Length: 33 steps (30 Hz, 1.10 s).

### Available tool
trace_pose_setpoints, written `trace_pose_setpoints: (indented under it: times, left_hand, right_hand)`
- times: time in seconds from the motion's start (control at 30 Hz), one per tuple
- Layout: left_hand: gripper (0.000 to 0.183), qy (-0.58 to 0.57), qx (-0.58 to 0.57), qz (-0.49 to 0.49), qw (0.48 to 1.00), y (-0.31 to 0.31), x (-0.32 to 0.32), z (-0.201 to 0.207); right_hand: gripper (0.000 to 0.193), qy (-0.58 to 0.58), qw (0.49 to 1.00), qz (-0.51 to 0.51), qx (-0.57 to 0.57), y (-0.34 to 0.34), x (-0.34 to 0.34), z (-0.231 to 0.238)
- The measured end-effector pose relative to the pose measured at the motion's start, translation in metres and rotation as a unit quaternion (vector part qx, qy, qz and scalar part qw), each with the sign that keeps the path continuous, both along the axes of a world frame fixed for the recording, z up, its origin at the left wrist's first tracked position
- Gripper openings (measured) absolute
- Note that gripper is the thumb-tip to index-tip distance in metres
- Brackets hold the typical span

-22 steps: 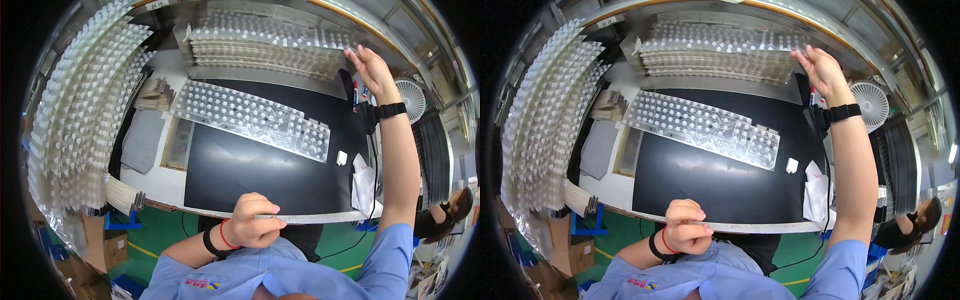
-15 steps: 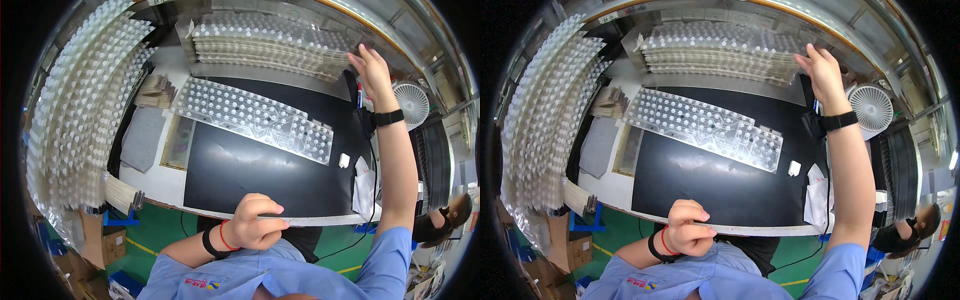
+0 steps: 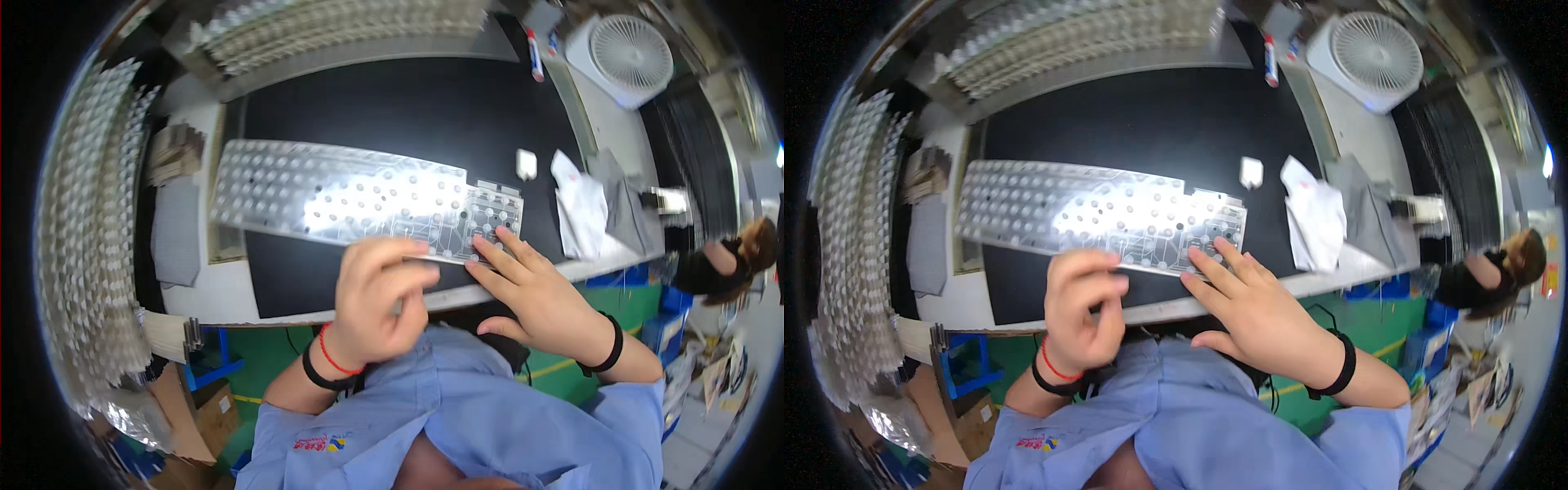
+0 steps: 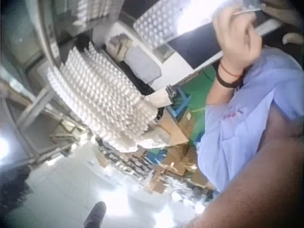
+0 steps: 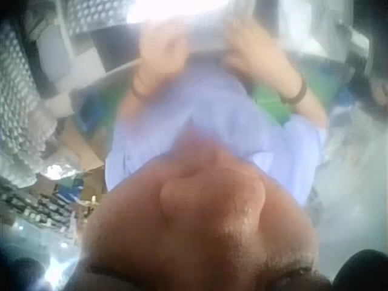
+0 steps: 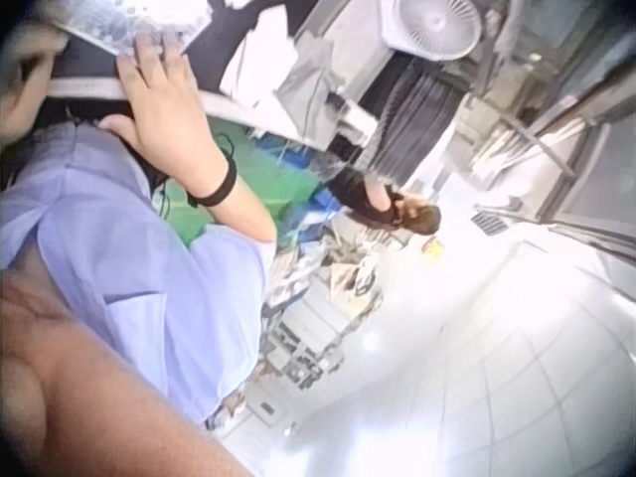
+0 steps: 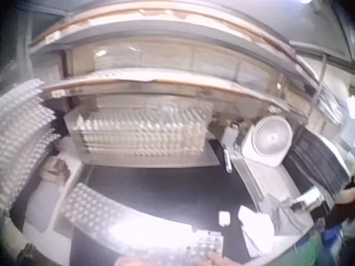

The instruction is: Cleaning and assembling plastic keyboard membrane sheets at a workstation.

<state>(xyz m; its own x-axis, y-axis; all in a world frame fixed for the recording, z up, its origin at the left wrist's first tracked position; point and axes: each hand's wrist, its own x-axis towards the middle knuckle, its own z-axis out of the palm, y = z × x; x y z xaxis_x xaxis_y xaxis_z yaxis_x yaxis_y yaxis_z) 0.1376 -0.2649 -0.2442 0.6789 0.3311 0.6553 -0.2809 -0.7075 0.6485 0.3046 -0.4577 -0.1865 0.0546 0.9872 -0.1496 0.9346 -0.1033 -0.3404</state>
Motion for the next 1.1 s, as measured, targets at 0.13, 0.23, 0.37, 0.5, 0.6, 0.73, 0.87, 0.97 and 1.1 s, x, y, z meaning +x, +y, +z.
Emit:
trace_pose_setpoints:
  times: [0.13,0.23,0.37,0.5,0.6,0.73,0.87,0.97,1.1]
  left_hand:
    - [0.030,0.155,0.051,-0.048,0.985,-0.004,0.016,0.008]
    - [0.026,0.194,0.074,-0.045,0.977,-0.011,0.016,0.011]
    - [0.024,0.207,0.080,-0.048,0.974,-0.011,0.016,0.009]
    - [0.030,0.235,0.113,-0.027,0.965,-0.018,0.020,0.016]
    - [0.042,0.249,0.082,0.007,0.965,-0.027,0.033,0.018]
    - [0.050,0.273,0.054,-0.014,0.960,-0.029,0.054,0.021]
    - [0.045,0.262,0.027,-0.037,0.964,-0.025,0.058,0.016]
    - [0.041,0.250,-0.009,-0.037,0.968,-0.024,0.057,0.011]
    - [0.041,0.230,-0.051,-0.039,0.971,-0.020,0.052,0.010]
  right_hand:
    - [0.056,0.132,0.968,-0.163,0.136,-0.039,-0.021,-0.007]
    - [0.015,0.253,0.802,-0.482,0.246,-0.061,-0.037,-0.044]
    - [0.014,0.627,0.578,-0.464,0.240,-0.062,-0.051,-0.061]
    - [0.023,0.593,0.597,-0.448,0.302,-0.047,-0.054,-0.067]
    - [0.032,0.593,0.611,-0.420,0.314,-0.047,-0.048,-0.074]
    - [0.038,0.543,0.654,-0.433,0.298,-0.046,-0.045,-0.073]
    - [0.039,0.540,0.659,-0.431,0.296,-0.047,-0.041,-0.071]
    - [0.037,0.531,0.678,-0.419,0.288,-0.048,-0.037,-0.069]
    - [0.033,0.481,0.727,-0.405,0.275,-0.057,-0.019,-0.051]
